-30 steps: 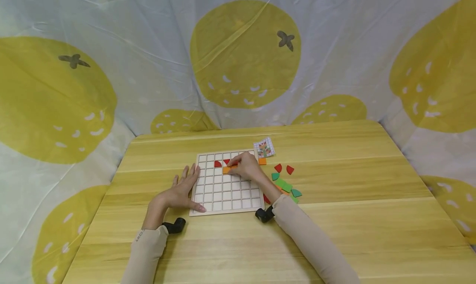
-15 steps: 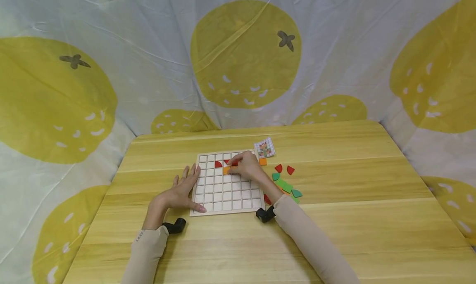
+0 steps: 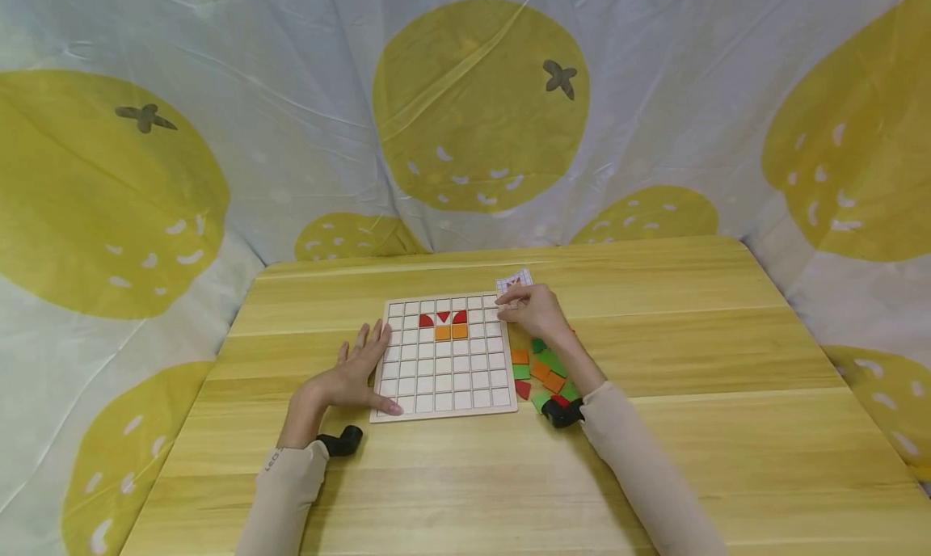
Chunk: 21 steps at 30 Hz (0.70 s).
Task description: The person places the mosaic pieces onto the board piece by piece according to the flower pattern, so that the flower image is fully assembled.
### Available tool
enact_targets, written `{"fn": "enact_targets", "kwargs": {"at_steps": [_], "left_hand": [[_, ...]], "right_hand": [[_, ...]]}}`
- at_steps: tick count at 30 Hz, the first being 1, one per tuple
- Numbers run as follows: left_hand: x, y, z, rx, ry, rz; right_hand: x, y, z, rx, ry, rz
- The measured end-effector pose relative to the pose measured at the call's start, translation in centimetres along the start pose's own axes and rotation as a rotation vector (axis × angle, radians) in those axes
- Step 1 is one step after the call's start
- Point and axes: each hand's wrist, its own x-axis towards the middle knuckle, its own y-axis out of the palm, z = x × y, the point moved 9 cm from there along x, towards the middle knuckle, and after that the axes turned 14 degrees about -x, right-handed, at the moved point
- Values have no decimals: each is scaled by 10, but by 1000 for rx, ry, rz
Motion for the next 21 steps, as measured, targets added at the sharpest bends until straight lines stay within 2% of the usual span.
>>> {"fn": "enact_targets", "kwargs": {"at_steps": [8, 21], "left_hand": [[-1, 0, 1, 4, -6, -4], [0, 0, -1, 6, 2, -2]], "right_hand": [[-1, -16, -29, -40, 66, 19], [-1, -14, -34, -88, 102, 65]]}}
